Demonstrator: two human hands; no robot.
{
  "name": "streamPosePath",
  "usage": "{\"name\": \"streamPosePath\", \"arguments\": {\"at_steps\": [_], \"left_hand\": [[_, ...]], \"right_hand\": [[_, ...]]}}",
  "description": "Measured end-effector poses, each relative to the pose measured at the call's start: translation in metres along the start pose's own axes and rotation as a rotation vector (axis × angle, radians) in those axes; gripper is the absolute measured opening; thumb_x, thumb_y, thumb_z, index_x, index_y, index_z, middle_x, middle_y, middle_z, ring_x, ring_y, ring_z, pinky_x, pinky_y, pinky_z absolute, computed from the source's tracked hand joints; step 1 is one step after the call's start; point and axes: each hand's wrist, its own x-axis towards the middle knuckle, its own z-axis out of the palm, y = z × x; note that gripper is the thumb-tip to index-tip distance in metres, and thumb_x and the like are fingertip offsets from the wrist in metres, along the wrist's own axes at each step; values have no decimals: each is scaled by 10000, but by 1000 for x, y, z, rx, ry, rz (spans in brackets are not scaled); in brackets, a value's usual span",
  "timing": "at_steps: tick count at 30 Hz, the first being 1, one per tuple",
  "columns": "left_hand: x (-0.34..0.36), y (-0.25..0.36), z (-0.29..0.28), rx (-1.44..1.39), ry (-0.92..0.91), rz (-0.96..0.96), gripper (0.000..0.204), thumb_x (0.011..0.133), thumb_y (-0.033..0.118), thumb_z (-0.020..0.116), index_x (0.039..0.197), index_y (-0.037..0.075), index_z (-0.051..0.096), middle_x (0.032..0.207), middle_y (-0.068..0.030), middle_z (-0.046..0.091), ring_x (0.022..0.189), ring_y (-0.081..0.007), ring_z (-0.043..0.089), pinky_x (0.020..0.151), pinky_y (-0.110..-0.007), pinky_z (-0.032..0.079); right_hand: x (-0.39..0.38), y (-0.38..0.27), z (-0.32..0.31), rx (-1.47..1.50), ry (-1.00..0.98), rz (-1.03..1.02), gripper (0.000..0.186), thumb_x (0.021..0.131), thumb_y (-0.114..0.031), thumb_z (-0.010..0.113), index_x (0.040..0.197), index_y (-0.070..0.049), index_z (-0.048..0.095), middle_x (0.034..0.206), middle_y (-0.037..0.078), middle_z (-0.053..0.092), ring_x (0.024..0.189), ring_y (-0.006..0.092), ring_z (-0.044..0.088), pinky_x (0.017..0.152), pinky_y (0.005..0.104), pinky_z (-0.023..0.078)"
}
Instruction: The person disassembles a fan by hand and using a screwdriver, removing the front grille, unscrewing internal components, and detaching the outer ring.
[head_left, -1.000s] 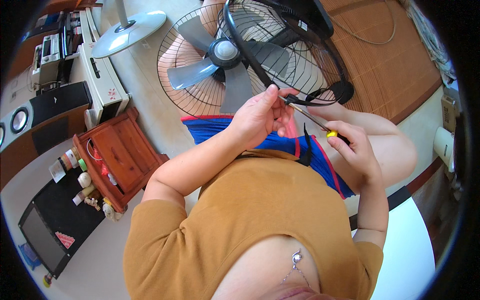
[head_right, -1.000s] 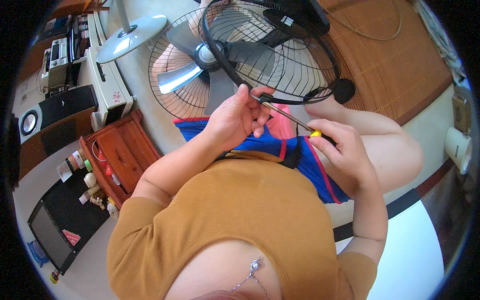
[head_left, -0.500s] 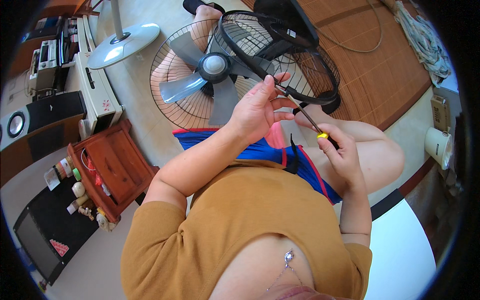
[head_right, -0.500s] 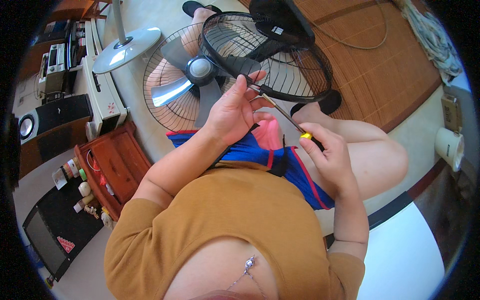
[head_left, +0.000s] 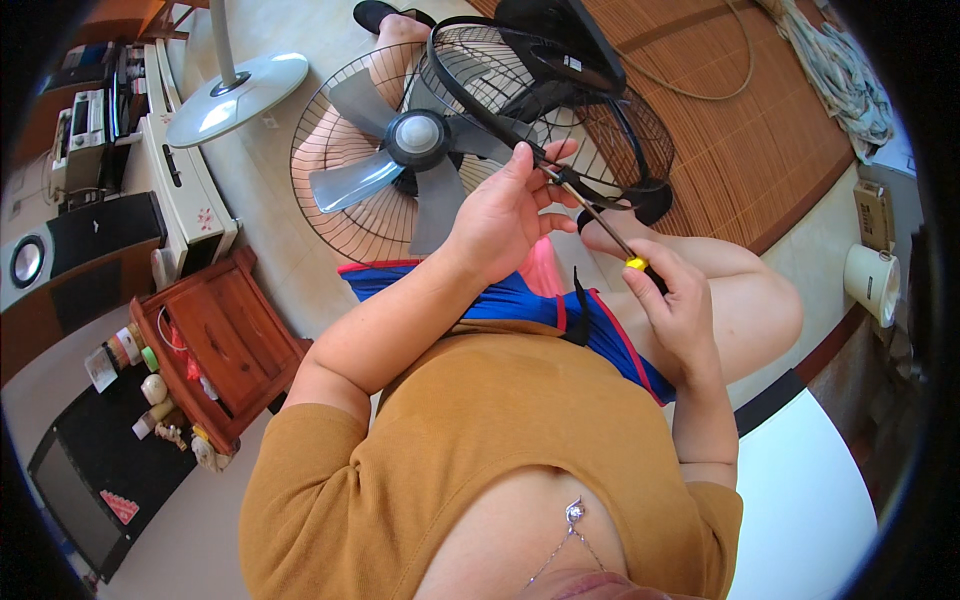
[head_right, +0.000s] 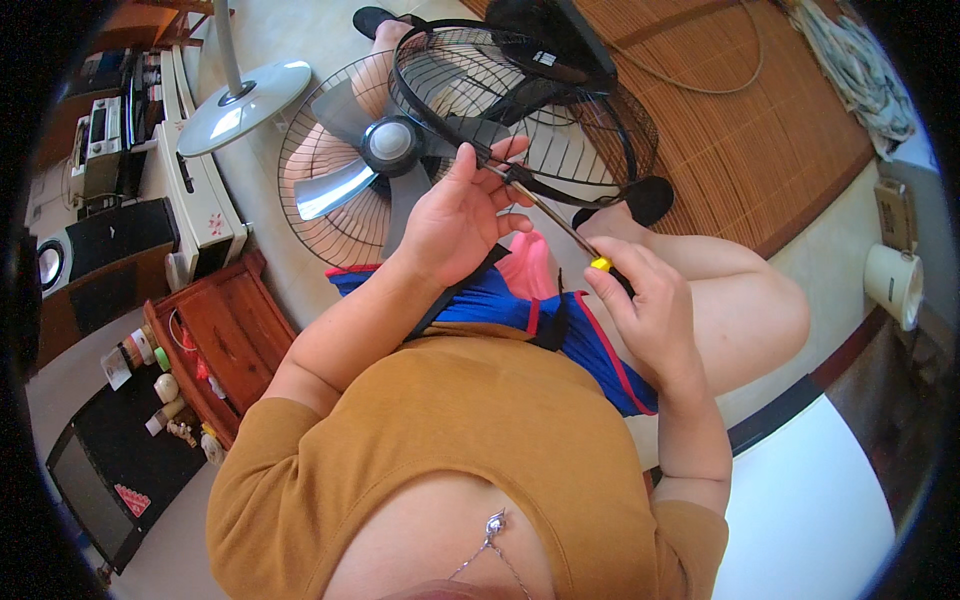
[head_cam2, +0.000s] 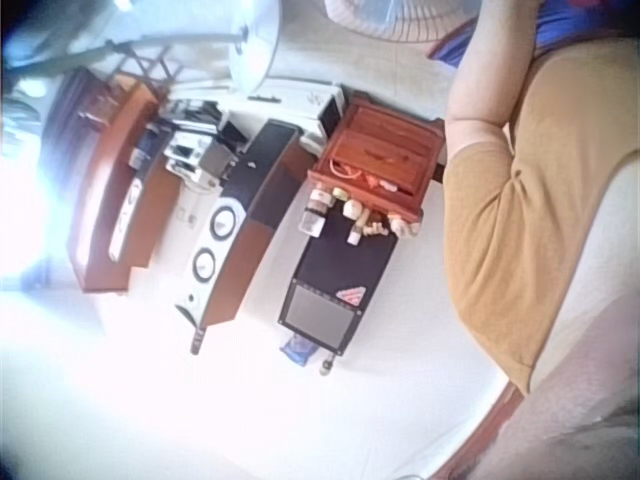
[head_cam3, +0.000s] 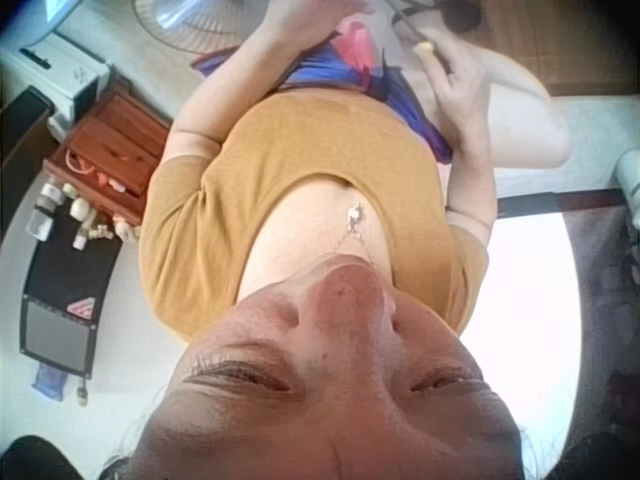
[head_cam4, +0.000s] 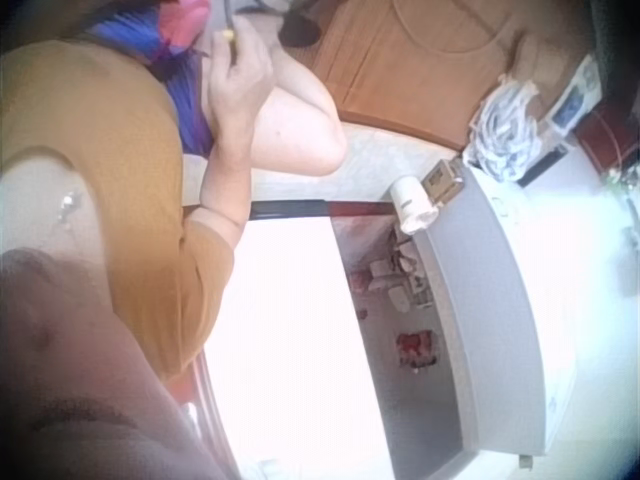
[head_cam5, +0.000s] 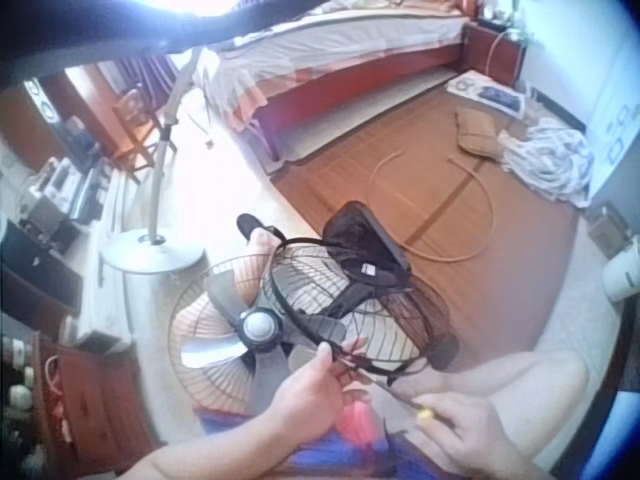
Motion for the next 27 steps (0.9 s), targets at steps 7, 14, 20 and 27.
{"name": "streamPosePath", "arguments": {"at_steps": [7,14,20,27], "left_hand": [[1,1,0,-3,13,28,526,973,440,348,1317,50,428,1062,-50,582,923,-183,537,779,-356,446],[1,0,1,4,56,37,519,969,434,366,1303,44,438,1045,-64,581,917,-196,541,761,-371,461],[1,-1,-1,33,70,33,517,967,426,382,1296,32,443,1044,-71,581,925,-199,544,754,-370,466],[0,-5,-1,7,65,41,499,964,396,414,1284,15,450,1037,-89,581,914,-207,560,746,-374,485]], "right_hand": [[4,-10,3,-107,107,-34,241,772,-96,670,1001,-43,620,829,125,611,737,291,602,649,326,470],[8,-7,12,-66,14,-54,267,802,-102,638,1051,-26,578,894,137,563,770,287,579,661,314,460],[9,0,14,-19,33,48,179,808,-118,631,954,-15,614,840,122,510,750,268,561,652,333,453],[17,-9,19,-248,187,-34,113,819,-131,621,890,-45,628,823,111,514,765,269,570,619,361,449]]}}
